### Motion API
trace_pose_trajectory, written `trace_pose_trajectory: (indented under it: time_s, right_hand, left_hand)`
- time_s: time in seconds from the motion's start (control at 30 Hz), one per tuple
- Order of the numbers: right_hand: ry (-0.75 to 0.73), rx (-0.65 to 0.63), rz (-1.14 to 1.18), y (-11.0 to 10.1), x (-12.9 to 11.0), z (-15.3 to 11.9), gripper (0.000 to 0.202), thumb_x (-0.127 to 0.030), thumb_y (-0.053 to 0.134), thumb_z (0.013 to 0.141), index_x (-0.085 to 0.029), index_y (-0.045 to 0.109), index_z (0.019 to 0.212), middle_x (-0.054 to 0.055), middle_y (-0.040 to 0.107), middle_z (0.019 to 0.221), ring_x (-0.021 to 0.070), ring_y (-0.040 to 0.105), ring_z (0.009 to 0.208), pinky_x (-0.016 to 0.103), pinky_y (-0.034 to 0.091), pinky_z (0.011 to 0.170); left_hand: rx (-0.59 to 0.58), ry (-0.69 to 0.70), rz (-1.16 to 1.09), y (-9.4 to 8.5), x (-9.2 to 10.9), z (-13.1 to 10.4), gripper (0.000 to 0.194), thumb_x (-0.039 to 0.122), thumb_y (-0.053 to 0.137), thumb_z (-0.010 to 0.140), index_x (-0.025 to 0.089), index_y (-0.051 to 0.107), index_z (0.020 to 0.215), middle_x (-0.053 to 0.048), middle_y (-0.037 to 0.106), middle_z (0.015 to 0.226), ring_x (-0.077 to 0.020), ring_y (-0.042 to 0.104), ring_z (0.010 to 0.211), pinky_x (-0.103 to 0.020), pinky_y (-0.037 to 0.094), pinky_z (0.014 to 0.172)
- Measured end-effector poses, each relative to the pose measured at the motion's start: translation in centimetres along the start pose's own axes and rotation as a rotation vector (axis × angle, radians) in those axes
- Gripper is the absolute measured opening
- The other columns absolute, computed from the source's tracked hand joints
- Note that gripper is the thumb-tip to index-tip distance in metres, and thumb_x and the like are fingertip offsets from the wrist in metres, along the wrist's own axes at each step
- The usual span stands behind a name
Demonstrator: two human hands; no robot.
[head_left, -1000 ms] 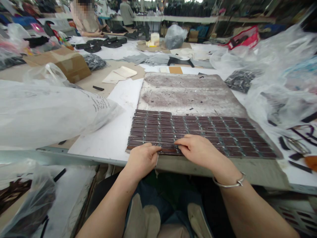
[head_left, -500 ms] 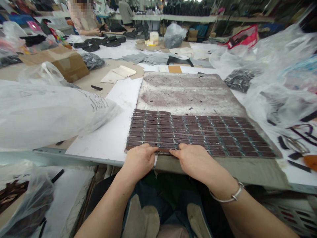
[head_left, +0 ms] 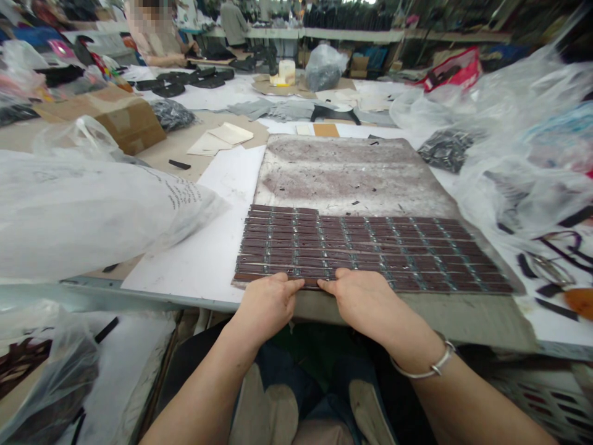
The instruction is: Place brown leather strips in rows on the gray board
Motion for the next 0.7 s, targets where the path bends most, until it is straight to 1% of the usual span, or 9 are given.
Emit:
trace_pose_trajectory:
  time_s: [0.13, 0.2, 0.27, 0.33, 0.4, 0.47, 0.57, 0.7]
  right_hand:
    - [0.008, 0.013, -0.001, 0.1, 0.4, 0.1, 0.040, -0.016, 0.044, 0.086, -0.035, 0.063, 0.115, 0.003, 0.061, 0.079, 0.0139, 0.059, 0.063, 0.025, 0.026, 0.048]
    - [0.022, 0.004, 0.001, 0.1, 1.0, 0.1, 0.035, -0.015, 0.046, 0.084, -0.033, 0.067, 0.105, 0.003, 0.062, 0.080, 0.0142, 0.059, 0.064, 0.025, 0.028, 0.049]
    - [0.033, 0.004, 0.024, -0.2, 1.7, 0.1, 0.029, -0.017, 0.046, 0.085, -0.029, 0.070, 0.096, 0.003, 0.063, 0.081, 0.0146, 0.060, 0.067, 0.025, 0.031, 0.052]
    - [0.029, 0.046, 0.091, -0.8, 2.2, 0.2, 0.027, -0.023, 0.045, 0.088, -0.029, 0.070, 0.097, 0.003, 0.064, 0.085, 0.0150, 0.060, 0.074, 0.025, 0.035, 0.057]
    - [0.025, 0.120, 0.186, -1.6, 2.6, 0.4, 0.026, -0.028, 0.046, 0.089, -0.029, 0.068, 0.102, 0.001, 0.065, 0.090, 0.0148, 0.060, 0.080, 0.025, 0.037, 0.064]
    - [0.048, 0.179, 0.265, -1.9, 2.9, 0.7, 0.022, -0.030, 0.049, 0.087, -0.028, 0.068, 0.098, 0.000, 0.066, 0.089, 0.0134, 0.059, 0.080, 0.024, 0.037, 0.066]
    - [0.120, 0.201, 0.322, -1.3, 3.3, 1.4, 0.015, -0.031, 0.053, 0.085, -0.024, 0.065, 0.084, -0.002, 0.064, 0.078, 0.0115, 0.055, 0.070, 0.024, 0.033, 0.060]
    - [0.182, 0.158, 0.342, 0.3, 2.8, 2.3, 0.016, -0.037, 0.056, 0.081, -0.023, 0.061, 0.075, -0.002, 0.064, 0.073, 0.0118, 0.052, 0.063, 0.024, 0.029, 0.055]
  left_hand:
    - [-0.015, 0.007, 0.003, 0.2, 0.2, 0.0, 0.039, 0.022, 0.037, 0.087, 0.030, 0.064, 0.115, -0.002, 0.065, 0.082, -0.0187, 0.063, 0.073, -0.030, 0.043, 0.061]
    - [-0.020, 0.001, 0.001, 0.3, 0.2, 0.0, 0.040, 0.022, 0.037, 0.088, 0.029, 0.064, 0.116, -0.003, 0.065, 0.084, -0.0182, 0.063, 0.074, -0.029, 0.043, 0.062]
    - [-0.029, -0.003, -0.003, 0.5, 0.2, 0.0, 0.040, 0.022, 0.037, 0.088, 0.029, 0.063, 0.118, -0.003, 0.066, 0.086, -0.0175, 0.063, 0.076, -0.028, 0.044, 0.063]
    - [-0.032, 0.000, -0.005, 0.5, 0.2, 0.0, 0.041, 0.022, 0.037, 0.088, 0.029, 0.062, 0.119, -0.004, 0.066, 0.086, -0.0173, 0.063, 0.076, -0.028, 0.044, 0.064]
    - [-0.032, 0.008, -0.007, 0.5, 0.3, -0.1, 0.041, 0.021, 0.036, 0.088, 0.029, 0.062, 0.120, -0.004, 0.065, 0.086, -0.0175, 0.063, 0.076, -0.028, 0.044, 0.064]
    - [-0.033, 0.010, -0.007, 0.6, 0.4, 0.0, 0.041, 0.021, 0.036, 0.088, 0.029, 0.061, 0.120, -0.003, 0.065, 0.086, -0.0176, 0.063, 0.076, -0.028, 0.045, 0.064]
    - [-0.039, 0.009, 0.000, 0.6, 0.4, 0.0, 0.042, 0.021, 0.037, 0.088, 0.030, 0.061, 0.121, -0.003, 0.065, 0.085, -0.0178, 0.063, 0.076, -0.028, 0.044, 0.062]
    - [-0.033, 0.031, 0.004, 0.7, 0.7, 0.1, 0.043, 0.020, 0.037, 0.087, 0.028, 0.060, 0.121, -0.003, 0.065, 0.085, -0.0184, 0.063, 0.075, -0.029, 0.044, 0.061]
Point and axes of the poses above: each hand's wrist, its own z-axis towards the middle knuckle, its own y-axis out of the palm, x = y × z, the point moved 8 cm from there along z, towards the middle knuckle
